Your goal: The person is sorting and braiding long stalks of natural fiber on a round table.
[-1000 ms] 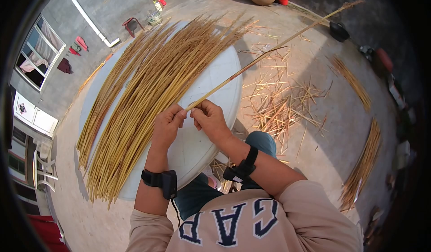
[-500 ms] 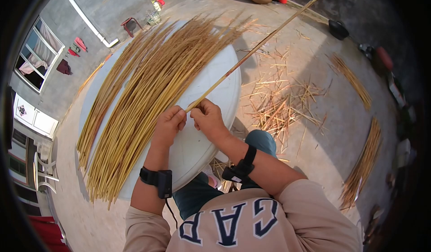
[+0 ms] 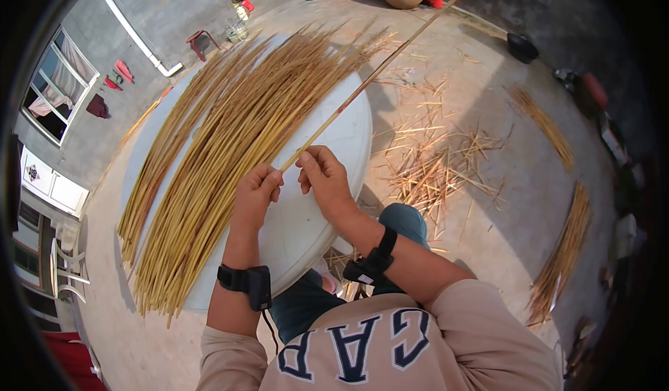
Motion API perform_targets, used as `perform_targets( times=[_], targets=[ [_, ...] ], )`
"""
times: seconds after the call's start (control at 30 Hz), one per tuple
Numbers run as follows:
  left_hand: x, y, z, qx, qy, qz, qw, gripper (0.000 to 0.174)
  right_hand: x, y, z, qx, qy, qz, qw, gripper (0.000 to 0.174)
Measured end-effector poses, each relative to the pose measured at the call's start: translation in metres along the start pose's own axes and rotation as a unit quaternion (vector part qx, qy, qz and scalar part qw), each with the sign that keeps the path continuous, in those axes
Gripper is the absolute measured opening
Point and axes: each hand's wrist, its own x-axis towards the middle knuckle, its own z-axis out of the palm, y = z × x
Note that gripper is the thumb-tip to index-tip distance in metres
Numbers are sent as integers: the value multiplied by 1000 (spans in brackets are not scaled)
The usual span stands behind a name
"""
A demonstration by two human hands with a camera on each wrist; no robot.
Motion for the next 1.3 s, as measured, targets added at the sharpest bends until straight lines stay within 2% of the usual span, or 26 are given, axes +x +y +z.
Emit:
perform_targets(
  times=[0.03, 0.17, 0.23, 0.27, 0.33, 0.37, 0.47, 0.53, 0.57, 0.63, 0.67, 0.73, 0.77, 0.83, 0.97, 1.03, 1.17, 1.23, 1.3],
  targets=[
    [0, -1, 0, 39, 3, 27, 999, 18, 0, 1, -1, 16, 2, 6, 1000, 24],
    [0, 2, -3, 95, 2, 27, 995, 14, 3, 7, -3, 31, 22, -6, 999, 24],
    [-1, 3, -3, 180, 27, 94, 979, 13, 2, 5, -1, 35, 38, 10, 999, 21],
    [-2, 6, -1, 179, 27, 95, 979, 13, 2, 5, -2, 35, 38, 9, 999, 21],
    [-6, 14, 1, 232, 58, 164, 957, 14, 1, 6, -1, -10, 36, 13, 999, 20],
    [-5, 12, 2, 232, 58, 164, 957, 14, 2, 6, -1, -10, 36, 12, 999, 20],
    [-4, 10, 1, 196, 29, 160, 967, 15, 1, 8, -2, -40, 25, 8, 999, 21],
    [-6, 17, -1, 181, -30, 47, 982, 16, 1, 7, -4, -52, 8, 13, 999, 21],
    [-7, 18, -2, 182, -31, 47, 982, 16, 1, 7, -3, -51, 9, 13, 999, 21],
    [-8, 19, -2, 103, -98, 4, 990, 20, -1, 5, 0, -43, 16, 5, 999, 20],
    [-8, 19, -2, 104, -97, 3, 990, 20, -1, 4, 0, -42, 15, 5, 999, 20],
    [-9, 19, 1, 0, -107, 14, 994, 21, -2, 2, 0, -96, -24, -31, 995, 19],
    [-10, 19, 1, 1, -105, 13, 994, 21, -1, 4, 0, -96, -25, -30, 995, 19],
    [-9, 18, 2, 2, -140, -4, 990, 21, 1, 9, -1, -167, -31, -117, 978, 17],
    [-4, 10, -2, 8, -64, 0, 998, 20, -5, 2, 2, -137, -43, -112, 983, 20],
    [-2, 9, -4, -20, 26, 76, 997, 20, -7, -1, 2, -65, -56, -54, 995, 22],
    [-6, 14, -3, -70, 50, 84, 993, 23, -8, -4, 3, -69, -116, -8, 991, 19],
    [-6, 20, -1, -123, 41, 90, 987, 24, -9, -9, 3, -144, -190, 47, 970, 19],
    [-5, 19, -4, -146, 47, 87, 984, 22, -8, -6, 4, -179, -220, 36, 958, 19]
  ],
)
